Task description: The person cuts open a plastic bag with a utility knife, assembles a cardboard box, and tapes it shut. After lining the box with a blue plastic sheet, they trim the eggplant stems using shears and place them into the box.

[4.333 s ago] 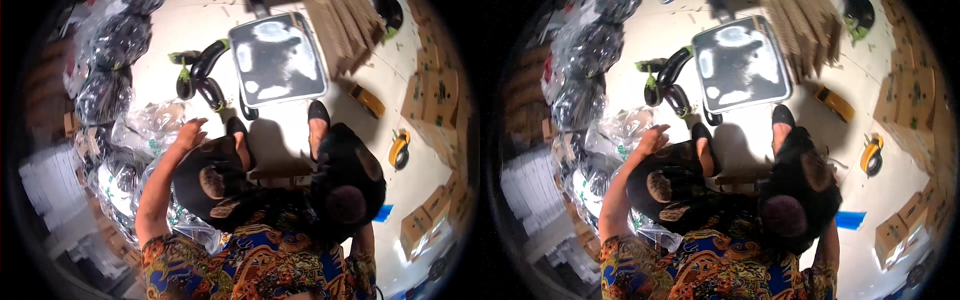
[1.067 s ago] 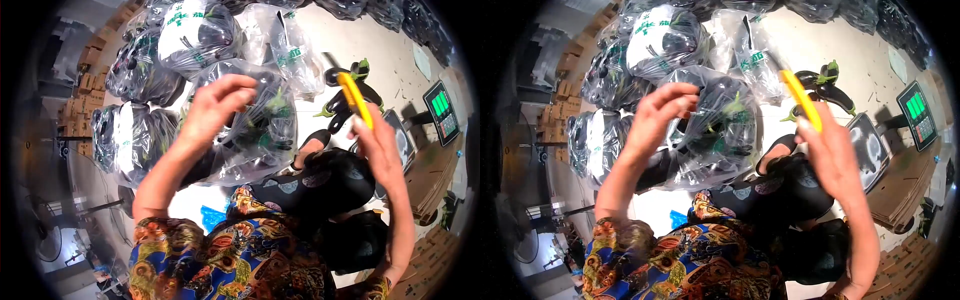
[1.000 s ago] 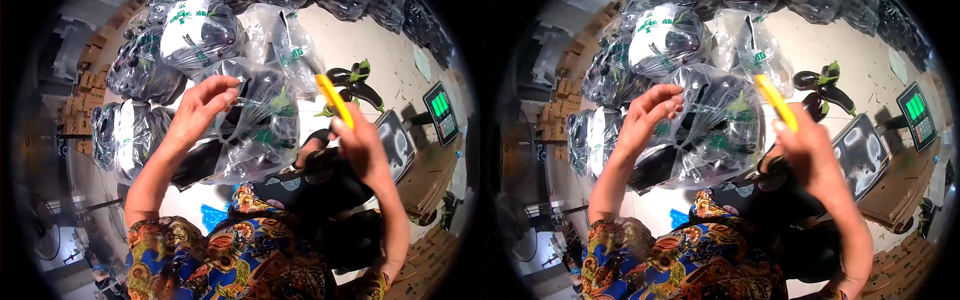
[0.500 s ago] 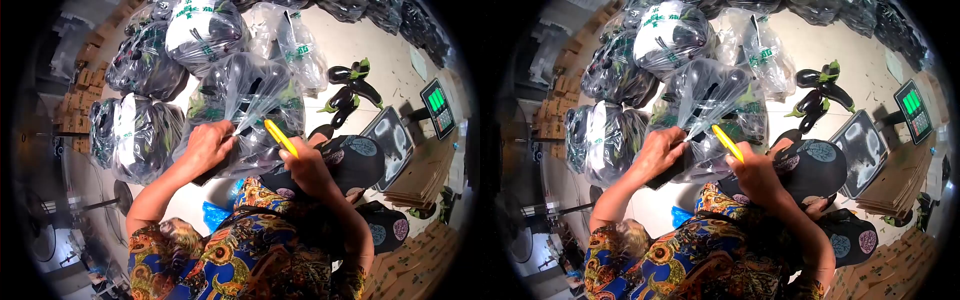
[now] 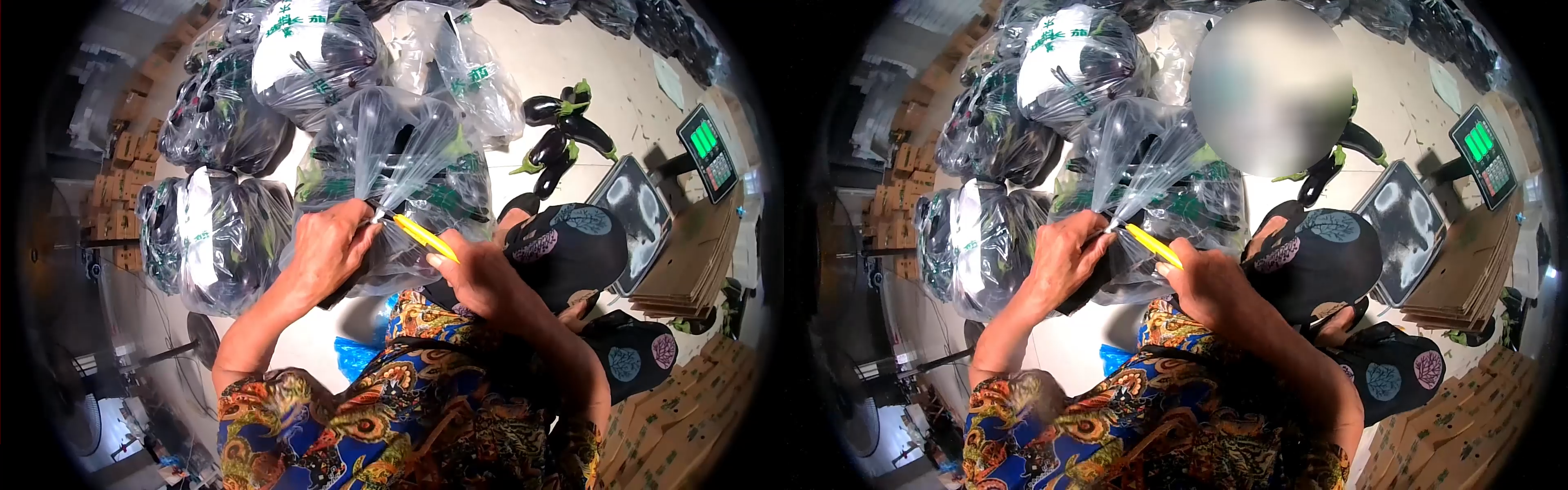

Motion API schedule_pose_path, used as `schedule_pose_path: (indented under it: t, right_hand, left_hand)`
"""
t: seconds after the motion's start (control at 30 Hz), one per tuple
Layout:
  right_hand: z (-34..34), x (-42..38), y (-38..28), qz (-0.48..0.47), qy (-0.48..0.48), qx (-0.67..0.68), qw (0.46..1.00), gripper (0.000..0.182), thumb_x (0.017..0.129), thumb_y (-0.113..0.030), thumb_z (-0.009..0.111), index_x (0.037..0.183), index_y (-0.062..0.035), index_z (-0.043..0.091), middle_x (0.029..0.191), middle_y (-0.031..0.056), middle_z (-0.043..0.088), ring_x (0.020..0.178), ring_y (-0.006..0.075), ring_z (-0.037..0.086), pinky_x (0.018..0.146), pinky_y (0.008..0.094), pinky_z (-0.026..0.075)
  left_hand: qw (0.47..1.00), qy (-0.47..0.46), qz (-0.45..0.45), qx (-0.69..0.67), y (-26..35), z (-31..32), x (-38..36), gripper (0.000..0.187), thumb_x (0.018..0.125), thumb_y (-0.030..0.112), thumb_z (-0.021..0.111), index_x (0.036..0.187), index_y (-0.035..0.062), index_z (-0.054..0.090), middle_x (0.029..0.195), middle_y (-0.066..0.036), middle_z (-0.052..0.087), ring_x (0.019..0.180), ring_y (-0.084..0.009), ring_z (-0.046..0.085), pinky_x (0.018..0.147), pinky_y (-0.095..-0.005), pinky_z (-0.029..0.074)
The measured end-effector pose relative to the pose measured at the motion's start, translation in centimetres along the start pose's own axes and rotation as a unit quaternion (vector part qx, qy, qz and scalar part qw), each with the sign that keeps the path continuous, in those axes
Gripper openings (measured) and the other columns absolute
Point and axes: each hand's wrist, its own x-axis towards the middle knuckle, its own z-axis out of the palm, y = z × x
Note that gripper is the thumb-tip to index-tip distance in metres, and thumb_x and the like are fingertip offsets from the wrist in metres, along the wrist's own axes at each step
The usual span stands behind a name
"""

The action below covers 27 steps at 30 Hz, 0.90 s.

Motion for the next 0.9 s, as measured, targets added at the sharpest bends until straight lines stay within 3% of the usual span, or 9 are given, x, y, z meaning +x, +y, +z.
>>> schedule_pose_path:
  t: [0.07,0.27,0.3,0.4,0.53,0.6,0.67,0.8,0.9]
  right_hand:
    - [-0.1,0.5,0.3,-0.05,-0.002,-0.003,0.999,0.023,0.091,-0.018,0.057,0.09,0.0019,0.046,0.066,0.0235,0.056,0.067,0.0441,0.058,0.057,0.0523,0.043]
    - [0.1,0.6,0.1,0.023,-0.024,0.04,0.999,0.024,0.09,-0.016,0.061,0.09,0.001,0.044,0.063,0.0241,0.055,0.063,0.0442,0.057,0.053,0.0507,0.042]
    - [0.2,-0.5,-0.2,-0.034,0.038,0.028,0.998,0.022,0.09,-0.015,0.061,0.09,-0.0008,0.044,0.061,0.0246,0.054,0.062,0.0455,0.056,0.051,0.05,0.041]
    - [-0.1,-0.3,-0.2,-0.039,0.04,0.022,0.998,0.02,0.09,-0.015,0.059,0.089,-0.0012,0.044,0.06,0.024,0.053,0.061,0.0446,0.057,0.05,0.0491,0.041]
    - [0.5,2.4,0.2,-0.031,-0.022,-0.063,0.997,0.02,0.091,-0.016,0.058,0.09,-0.0008,0.045,0.069,0.0248,0.057,0.065,0.0431,0.059,0.052,0.0491,0.042]
    - [2.0,1.4,1.7,-0.019,-0.058,0.044,0.997,0.022,0.092,-0.019,0.058,0.098,-0.0012,0.047,0.074,0.0257,0.059,0.066,0.0411,0.06,0.051,0.0479,0.044]
    - [1.7,-0.5,1.5,0.1,-0.142,-0.065,0.983,0.024,0.092,-0.02,0.058,0.102,-0.0012,0.047,0.076,0.0257,0.059,0.066,0.0396,0.06,0.05,0.0475,0.045]
    - [-0.3,-1.2,-0.3,-0.053,0.031,-0.052,0.997,0.021,0.093,-0.021,0.055,0.096,-0.0024,0.045,0.067,0.0206,0.06,0.063,0.0422,0.06,0.054,0.0521,0.045]
    - [-1.7,-1.5,0.2,0.036,0.012,-0.06,0.997,0.019,0.092,-0.018,0.055,0.093,-0.0029,0.044,0.063,0.0186,0.058,0.06,0.0436,0.058,0.054,0.0522,0.044]
  left_hand:
    - [1.0,0.008,0.011,0.007,0.2,0.1,0.0,0.014,0.081,0.011,0.069,0.087,0.0016,0.061,0.072,-0.016,0.063,0.062,-0.0332,0.062,0.053,-0.0382,0.047]
    - [0.998,0.01,0.05,0.048,-0.2,0.0,-0.1,0.012,0.079,0.007,0.069,0.085,0.0024,0.059,0.071,-0.013,0.062,0.061,-0.0329,0.061,0.052,-0.0382,0.046]
    - [0.997,0.013,0.059,0.044,-0.2,-0.1,-0.1,0.012,0.079,0.006,0.069,0.085,0.0025,0.059,0.07,-0.013,0.062,0.061,-0.0328,0.061,0.052,-0.0381,0.046]
    - [0.996,0.01,0.08,0.026,0.1,0.4,-0.1,0.012,0.078,0.004,0.069,0.086,0.0027,0.059,0.07,-0.013,0.061,0.06,-0.0326,0.061,0.051,-0.0378,0.046]
    - [0.995,0.009,0.093,0.029,0.2,0.0,0.1,0.012,0.078,0.002,0.068,0.086,0.0024,0.059,0.069,-0.014,0.06,0.059,-0.0317,0.06,0.051,-0.0365,0.046]
    - [0.995,0.0,0.1,0.02,0.2,-0.3,-0.4,0.012,0.079,0.001,0.068,0.087,0.002,0.059,0.068,-0.014,0.059,0.058,-0.0309,0.059,0.051,-0.0353,0.045]
    - [0.995,0.023,0.097,-0.016,1.0,-1.1,-0.5,0.013,0.078,0.001,0.066,0.088,0.0036,0.059,0.065,-0.011,0.056,0.058,-0.0306,0.058,0.051,-0.0369,0.046]
    - [0.993,-0.006,0.092,-0.071,1.1,-2.3,-0.3,0.014,0.078,-0.001,0.065,0.091,-0.0004,0.063,0.067,-0.012,0.056,0.054,-0.0237,0.054,0.051,-0.032,0.043]
    - [0.998,-0.034,0.046,-0.012,0.1,-2.2,-1.1,0.012,0.079,0.004,0.07,0.089,0.0021,0.062,0.07,-0.011,0.056,0.055,-0.0223,0.055,0.051,-0.0324,0.043]
